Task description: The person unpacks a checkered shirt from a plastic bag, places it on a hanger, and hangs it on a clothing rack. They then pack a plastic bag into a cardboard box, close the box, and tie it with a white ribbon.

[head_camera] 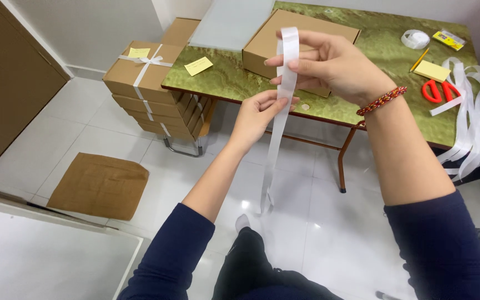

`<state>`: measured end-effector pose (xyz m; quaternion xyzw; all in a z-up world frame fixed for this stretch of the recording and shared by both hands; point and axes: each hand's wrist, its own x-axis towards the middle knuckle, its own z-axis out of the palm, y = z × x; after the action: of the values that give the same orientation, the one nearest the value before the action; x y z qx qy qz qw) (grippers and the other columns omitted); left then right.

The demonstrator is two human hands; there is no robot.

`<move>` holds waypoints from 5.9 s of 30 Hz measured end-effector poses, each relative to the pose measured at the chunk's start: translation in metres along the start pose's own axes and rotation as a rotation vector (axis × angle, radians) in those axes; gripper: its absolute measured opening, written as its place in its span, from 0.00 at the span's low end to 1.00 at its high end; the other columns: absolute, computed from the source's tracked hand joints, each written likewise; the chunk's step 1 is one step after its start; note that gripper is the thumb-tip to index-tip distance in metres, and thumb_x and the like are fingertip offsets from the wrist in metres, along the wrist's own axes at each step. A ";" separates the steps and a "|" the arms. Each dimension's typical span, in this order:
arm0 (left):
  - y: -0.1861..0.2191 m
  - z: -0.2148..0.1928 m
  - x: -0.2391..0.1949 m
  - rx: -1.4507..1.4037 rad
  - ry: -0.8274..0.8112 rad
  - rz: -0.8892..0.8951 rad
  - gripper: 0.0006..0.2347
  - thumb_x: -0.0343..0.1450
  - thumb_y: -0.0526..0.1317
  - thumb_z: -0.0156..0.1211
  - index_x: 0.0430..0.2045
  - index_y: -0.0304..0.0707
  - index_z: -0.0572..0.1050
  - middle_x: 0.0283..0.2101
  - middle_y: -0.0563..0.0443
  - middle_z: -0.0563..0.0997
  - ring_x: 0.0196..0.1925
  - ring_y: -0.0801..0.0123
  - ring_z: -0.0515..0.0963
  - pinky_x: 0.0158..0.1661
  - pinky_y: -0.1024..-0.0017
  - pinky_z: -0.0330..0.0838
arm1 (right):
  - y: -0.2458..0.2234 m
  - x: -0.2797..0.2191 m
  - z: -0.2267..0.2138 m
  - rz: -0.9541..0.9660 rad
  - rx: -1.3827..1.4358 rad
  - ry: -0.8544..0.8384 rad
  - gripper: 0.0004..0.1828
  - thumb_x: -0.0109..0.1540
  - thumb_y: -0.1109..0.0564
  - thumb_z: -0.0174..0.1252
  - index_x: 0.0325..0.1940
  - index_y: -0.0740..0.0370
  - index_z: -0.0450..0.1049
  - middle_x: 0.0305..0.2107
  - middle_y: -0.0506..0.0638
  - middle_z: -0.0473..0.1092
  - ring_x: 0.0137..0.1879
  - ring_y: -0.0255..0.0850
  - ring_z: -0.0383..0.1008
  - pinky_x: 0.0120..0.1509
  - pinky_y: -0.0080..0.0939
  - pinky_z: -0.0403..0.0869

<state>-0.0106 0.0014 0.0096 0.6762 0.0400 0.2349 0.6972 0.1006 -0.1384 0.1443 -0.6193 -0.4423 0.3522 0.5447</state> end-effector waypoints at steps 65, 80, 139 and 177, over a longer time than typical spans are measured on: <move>-0.155 -0.140 -0.066 0.071 0.728 -0.610 0.40 0.80 0.48 0.55 0.77 0.48 0.29 0.80 0.21 0.36 0.81 0.27 0.34 0.70 0.25 0.33 | 0.153 -0.019 -0.001 0.264 0.154 0.092 0.10 0.67 0.61 0.63 0.41 0.74 0.82 0.24 0.61 0.78 0.32 0.41 0.80 0.44 0.39 0.79; -0.025 -0.032 -0.028 0.668 0.157 0.301 0.27 0.71 0.29 0.61 0.68 0.51 0.70 0.62 0.46 0.75 0.64 0.48 0.76 0.62 0.52 0.72 | 0.097 0.000 0.048 0.182 0.151 0.162 0.11 0.65 0.62 0.64 0.48 0.74 0.82 0.30 0.62 0.82 0.36 0.44 0.84 0.45 0.42 0.83; -0.090 -0.023 -0.059 0.252 0.258 -0.264 0.13 0.74 0.45 0.62 0.51 0.47 0.84 0.54 0.57 0.88 0.57 0.75 0.85 0.59 0.75 0.77 | 0.089 0.026 0.015 0.017 0.414 0.435 0.07 0.70 0.55 0.59 0.45 0.61 0.74 0.45 0.63 0.82 0.48 0.46 0.88 0.50 0.36 0.87; -0.058 0.024 0.027 0.372 0.327 0.183 0.11 0.72 0.49 0.72 0.41 0.47 0.87 0.43 0.52 0.79 0.31 0.71 0.73 0.35 0.67 0.78 | 0.114 -0.015 0.000 0.011 0.167 0.348 0.19 0.72 0.47 0.60 0.54 0.65 0.81 0.35 0.48 0.79 0.44 0.36 0.83 0.55 0.44 0.84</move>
<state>0.0383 -0.0093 -0.0374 0.7465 0.1334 0.3918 0.5210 0.1138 -0.1546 0.0307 -0.6261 -0.3072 0.2781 0.6605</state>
